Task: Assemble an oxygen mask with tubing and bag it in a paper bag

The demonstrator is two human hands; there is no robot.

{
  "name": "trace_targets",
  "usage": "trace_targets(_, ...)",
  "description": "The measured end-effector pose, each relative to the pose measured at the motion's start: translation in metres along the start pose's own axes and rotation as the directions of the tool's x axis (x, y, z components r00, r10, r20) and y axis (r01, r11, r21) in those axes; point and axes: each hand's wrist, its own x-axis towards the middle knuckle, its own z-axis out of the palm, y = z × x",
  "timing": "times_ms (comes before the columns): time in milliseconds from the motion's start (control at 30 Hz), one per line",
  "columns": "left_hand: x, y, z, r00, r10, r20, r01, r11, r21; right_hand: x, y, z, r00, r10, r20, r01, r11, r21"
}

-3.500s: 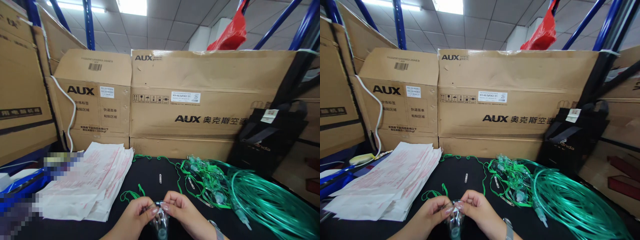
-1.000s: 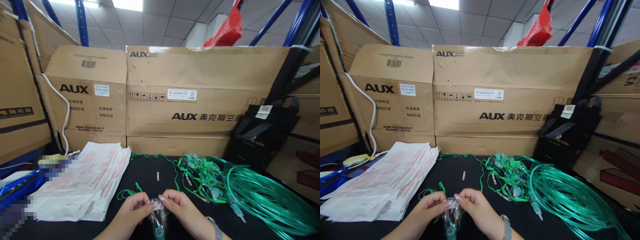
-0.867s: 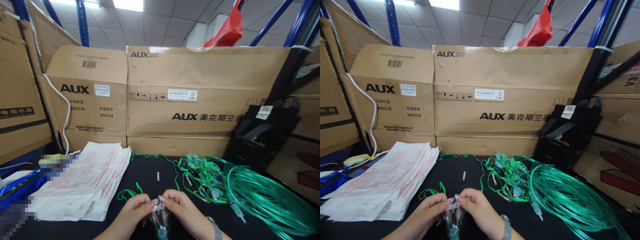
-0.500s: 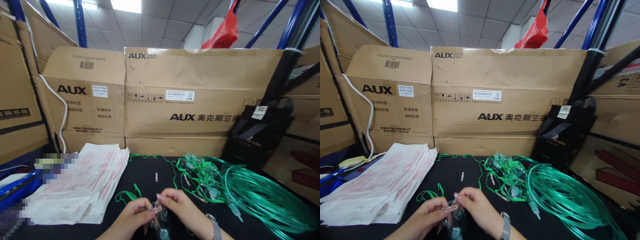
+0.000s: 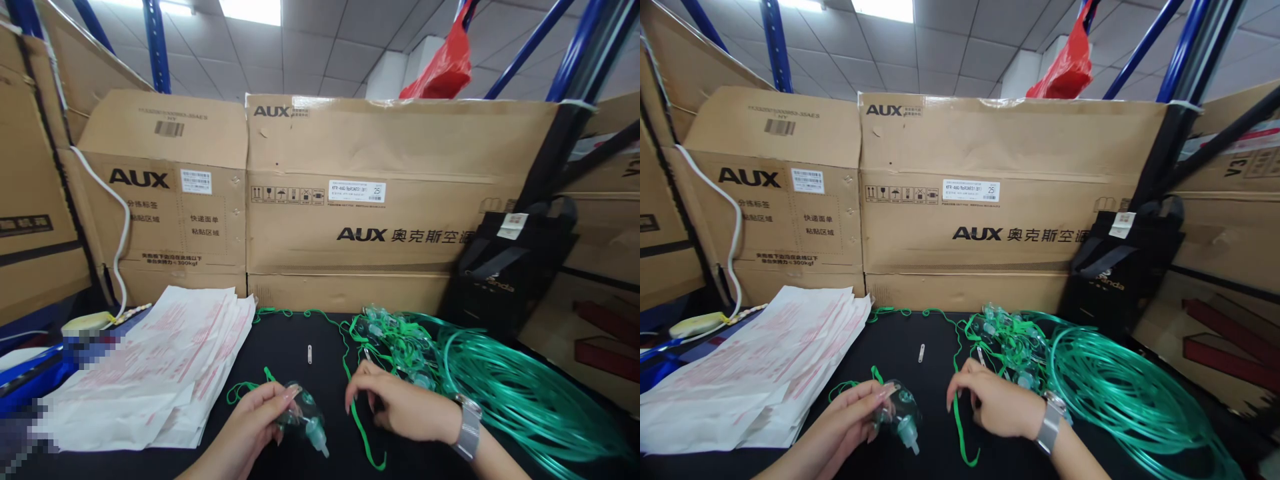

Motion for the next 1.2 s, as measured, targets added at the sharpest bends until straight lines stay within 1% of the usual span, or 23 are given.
trace_targets(33,0.000,0.000,-0.001,1.000,0.001,-0.008,-0.001,1.000,-0.001,0.000,-0.003,0.001,0.998,0.003,0.062,-0.002,1.000,-0.017)
trace_targets(67,0.001,0.000,-0.001,1.000,0.016,-0.008,-0.016,1.000,0.007,0.001,-0.004,0.003,0.997,0.018,0.080,-0.016,1.000,-0.024)
trace_targets(100,0.002,-0.001,-0.002,0.999,0.045,0.000,-0.045,0.999,0.016,0.003,-0.003,0.006,0.997,0.036,0.063,-0.034,0.999,-0.027)
trace_targets(200,0.006,-0.006,-0.006,0.987,0.151,0.048,-0.153,0.987,0.049,0.014,0.006,0.015,0.996,0.072,-0.044,-0.073,0.997,-0.023)
trace_targets(267,0.007,-0.010,-0.008,0.979,0.188,0.078,-0.195,0.976,0.093,0.020,0.010,0.022,0.987,0.073,-0.146,-0.078,0.997,-0.027)
trace_targets(333,0.007,-0.013,-0.009,0.977,0.201,0.072,-0.211,0.964,0.160,0.024,0.010,0.027,0.955,0.013,-0.296,-0.025,0.999,-0.038)
trace_targets(400,0.007,-0.013,-0.009,0.978,0.204,0.041,-0.207,0.950,0.234,0.026,0.008,0.029,0.894,-0.072,-0.442,0.068,0.997,-0.026)
trace_targets(433,0.007,-0.013,-0.010,0.978,0.208,0.021,-0.206,0.939,0.274,0.026,0.007,0.030,0.870,-0.091,-0.485,0.111,0.994,0.013)
trace_targets(467,0.006,-0.012,-0.010,0.977,0.214,0.009,-0.205,0.925,0.318,0.027,0.005,0.030,0.866,-0.080,-0.493,0.144,0.985,0.094)
trace_targets(500,0.006,-0.012,-0.010,0.975,0.222,0.001,-0.207,0.910,0.359,0.028,0.004,0.031,0.881,-0.050,-0.470,0.170,0.961,0.217)
trace_targets(533,0.006,-0.011,-0.011,0.972,0.233,-0.008,-0.212,0.897,0.387,0.029,0.003,0.031,0.906,-0.014,-0.423,0.183,0.914,0.362)
trace_targets(567,0.007,-0.011,-0.011,0.970,0.244,-0.017,-0.218,0.891,0.398,0.030,0.002,0.032,0.931,0.018,-0.364,0.182,0.842,0.507)
trace_targets(633,0.008,-0.009,-0.011,0.971,0.238,-0.034,-0.209,0.907,0.366,0.030,-0.001,0.033,0.966,0.063,-0.251,0.149,0.659,0.737)
trace_targets(667,0.008,-0.009,-0.011,0.974,0.221,-0.040,-0.197,0.924,0.327,0.030,-0.003,0.034,0.973,0.088,-0.212,0.125,0.575,0.809)
trace_targets(700,0.009,-0.008,-0.011,0.977,0.207,-0.045,-0.187,0.942,0.280,0.029,-0.006,0.034,0.976,0.121,-0.181,0.095,0.512,0.854)
trace_targets(733,0.009,-0.008,-0.010,0.979,0.197,-0.045,-0.181,0.955,0.235,0.028,-0.008,0.034,0.976,0.153,-0.153,0.065,0.469,0.881)
trace_targets(767,0.009,-0.007,-0.010,0.981,0.191,-0.046,-0.179,0.964,0.196,0.028,-0.010,0.034,0.976,0.178,-0.125,0.034,0.446,0.895)
trace_targets(833,0.009,-0.007,-0.009,0.981,0.187,-0.049,-0.178,0.973,0.150,0.027,-0.014,0.033,0.977,0.192,-0.090,-0.005,0.447,0.895)
trace_targets(967,0.008,-0.007,-0.007,0.986,0.159,-0.053,-0.151,0.980,0.127,0.026,-0.017,0.032,0.984,0.163,-0.065,-0.020,0.471,0.882)
trace_targets(1100,0.008,-0.006,-0.005,0.991,0.129,-0.038,-0.125,0.987,0.104,0.025,-0.018,0.033,0.981,0.162,-0.105,0.004,0.526,0.850)
trace_targets(1200,0.008,-0.007,-0.004,0.991,0.130,-0.018,-0.128,0.987,0.099,0.025,-0.019,0.034,0.981,0.151,-0.119,0.024,0.519,0.854)
